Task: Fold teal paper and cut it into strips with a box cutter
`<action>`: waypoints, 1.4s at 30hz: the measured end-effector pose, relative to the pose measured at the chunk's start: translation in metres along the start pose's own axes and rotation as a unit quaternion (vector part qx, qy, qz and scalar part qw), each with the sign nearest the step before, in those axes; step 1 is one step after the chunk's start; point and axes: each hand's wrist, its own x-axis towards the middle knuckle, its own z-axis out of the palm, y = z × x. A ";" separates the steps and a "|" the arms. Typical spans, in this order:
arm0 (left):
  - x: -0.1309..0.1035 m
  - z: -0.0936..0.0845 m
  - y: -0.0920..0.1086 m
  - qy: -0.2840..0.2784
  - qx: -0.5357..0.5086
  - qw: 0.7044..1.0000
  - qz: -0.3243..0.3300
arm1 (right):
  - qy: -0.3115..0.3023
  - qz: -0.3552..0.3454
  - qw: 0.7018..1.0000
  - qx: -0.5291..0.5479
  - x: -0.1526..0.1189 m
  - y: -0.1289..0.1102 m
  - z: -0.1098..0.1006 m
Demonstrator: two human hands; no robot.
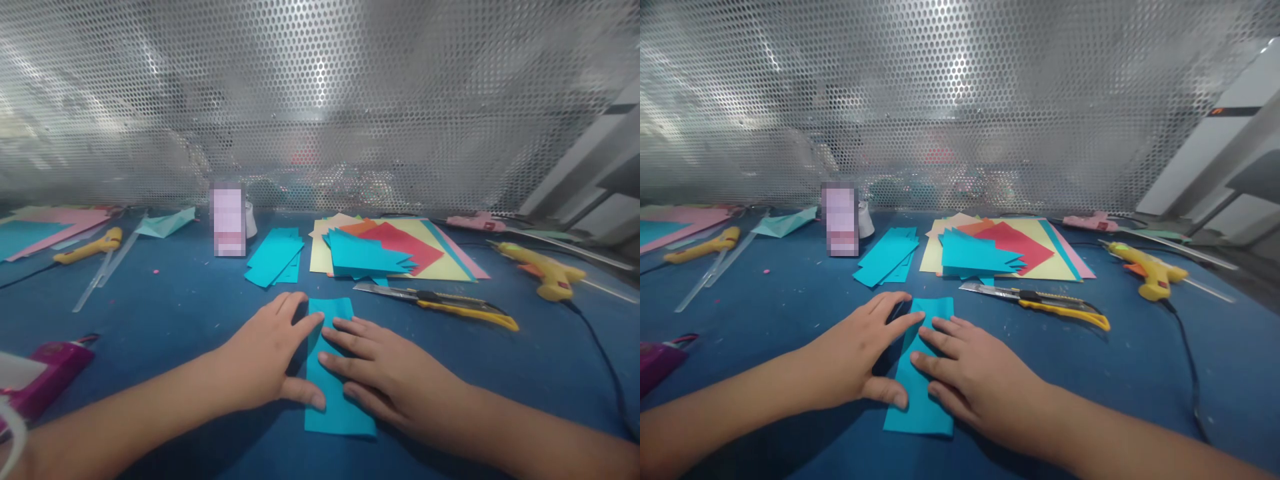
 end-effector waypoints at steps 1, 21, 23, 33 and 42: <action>0.000 0.000 0.000 -0.001 -0.002 1.000 0.003 | -0.001 0.000 1.000 0.000 0.000 0.000 0.000; -0.003 0.000 -0.001 0.005 -0.044 0.999 0.013 | -0.002 0.002 0.999 0.054 0.001 0.003 -0.002; -0.002 -0.002 0.001 -0.014 -0.040 0.999 0.005 | -0.005 0.007 0.998 0.056 0.001 0.003 -0.002; -0.003 -0.005 0.004 -0.024 -0.035 0.999 -0.005 | -0.023 0.004 0.998 0.061 0.001 0.004 -0.004; 0.002 0.001 0.002 0.036 -0.025 0.999 0.018 | -0.007 -0.001 0.999 0.048 0.002 0.001 -0.007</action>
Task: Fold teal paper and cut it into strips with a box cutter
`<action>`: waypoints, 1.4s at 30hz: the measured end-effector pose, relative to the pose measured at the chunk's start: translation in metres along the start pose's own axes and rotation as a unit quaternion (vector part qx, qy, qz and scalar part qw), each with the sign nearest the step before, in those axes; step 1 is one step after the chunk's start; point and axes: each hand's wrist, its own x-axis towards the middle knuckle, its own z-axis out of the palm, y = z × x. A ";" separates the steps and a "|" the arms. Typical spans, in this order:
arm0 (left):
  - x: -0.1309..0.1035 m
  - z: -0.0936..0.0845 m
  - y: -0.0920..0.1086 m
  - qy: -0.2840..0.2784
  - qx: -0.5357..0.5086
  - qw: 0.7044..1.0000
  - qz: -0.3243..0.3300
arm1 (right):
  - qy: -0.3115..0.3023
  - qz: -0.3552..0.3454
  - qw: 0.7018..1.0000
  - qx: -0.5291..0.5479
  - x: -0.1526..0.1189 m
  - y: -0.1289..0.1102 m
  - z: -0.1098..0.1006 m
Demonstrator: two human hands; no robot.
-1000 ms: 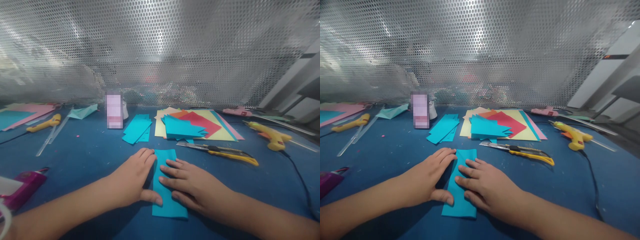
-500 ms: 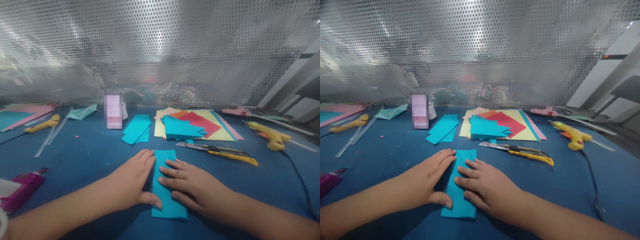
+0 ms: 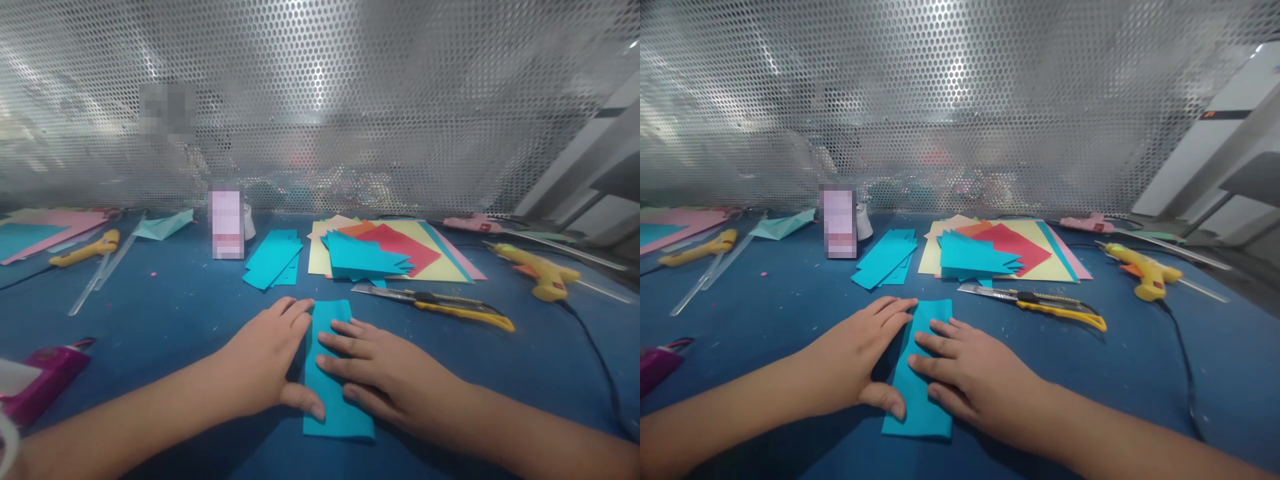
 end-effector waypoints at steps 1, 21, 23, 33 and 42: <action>0.000 -0.001 0.000 -0.001 -0.001 1.000 0.004 | 0.001 0.001 1.000 -0.005 0.000 -0.001 0.000; -0.002 0.000 0.001 0.002 0.064 0.998 0.027 | 0.038 0.099 0.987 -0.124 -0.002 0.011 0.001; -0.002 0.002 -0.001 0.019 0.053 0.998 0.038 | 0.055 0.086 0.984 -0.149 -0.002 0.015 0.005; 0.008 0.006 0.001 0.049 0.107 0.992 0.054 | 0.120 0.007 0.962 -0.243 -0.006 0.014 0.010; 0.009 0.009 0.002 0.064 0.116 0.990 0.044 | 0.108 -0.037 0.960 -0.257 -0.032 -0.027 0.023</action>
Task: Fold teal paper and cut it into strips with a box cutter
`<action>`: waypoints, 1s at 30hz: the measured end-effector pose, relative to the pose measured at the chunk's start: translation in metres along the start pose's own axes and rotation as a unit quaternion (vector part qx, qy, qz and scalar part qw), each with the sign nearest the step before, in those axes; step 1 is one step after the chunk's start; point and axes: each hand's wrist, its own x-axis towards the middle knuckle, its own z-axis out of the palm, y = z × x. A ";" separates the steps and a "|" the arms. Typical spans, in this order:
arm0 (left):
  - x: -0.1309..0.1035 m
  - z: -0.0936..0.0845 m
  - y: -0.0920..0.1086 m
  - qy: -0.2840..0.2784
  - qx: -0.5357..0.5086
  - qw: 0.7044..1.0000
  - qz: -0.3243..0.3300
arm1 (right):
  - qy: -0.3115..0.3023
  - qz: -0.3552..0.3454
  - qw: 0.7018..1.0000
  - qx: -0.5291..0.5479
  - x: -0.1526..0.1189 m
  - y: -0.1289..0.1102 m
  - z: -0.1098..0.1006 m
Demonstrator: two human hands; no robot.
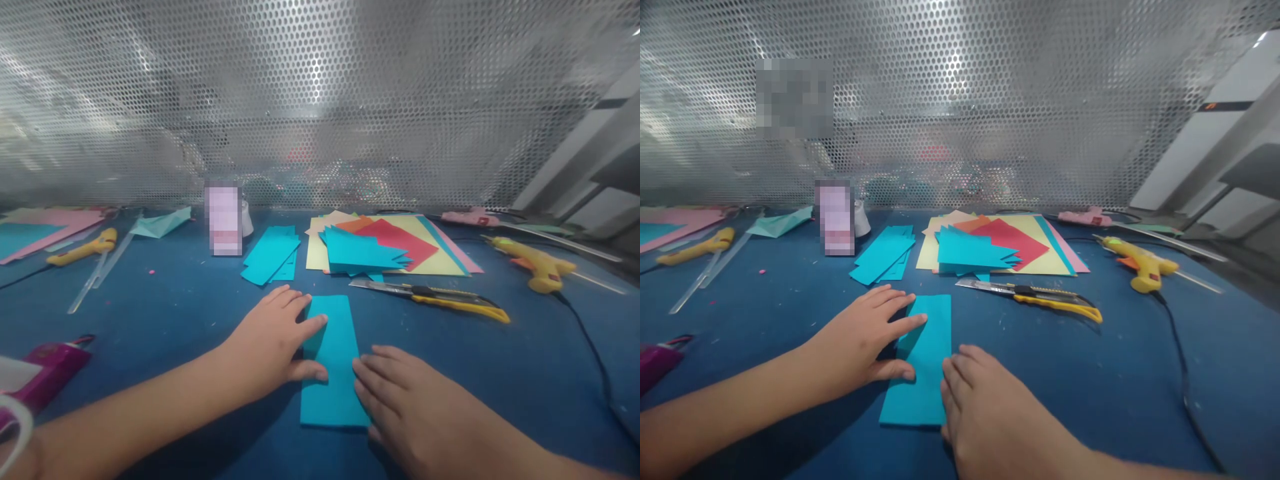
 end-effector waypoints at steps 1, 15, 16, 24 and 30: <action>0.000 0.000 0.000 0.001 0.000 1.000 -0.002 | -0.018 -0.005 1.000 0.006 -0.002 -0.003 -0.004; 0.003 0.001 0.002 -0.021 -0.008 1.000 -0.007 | 0.006 0.004 0.999 0.046 -0.002 0.002 -0.005; 0.003 0.002 0.002 -0.022 -0.008 1.000 -0.008 | 0.000 0.011 0.999 0.041 0.001 0.007 -0.004; 0.002 0.003 0.001 -0.025 0.000 1.000 -0.002 | -0.040 0.068 0.995 0.056 0.022 0.058 0.014; 0.001 0.005 0.001 -0.022 -0.019 1.000 0.009 | -0.074 0.103 0.990 0.063 0.027 0.068 0.018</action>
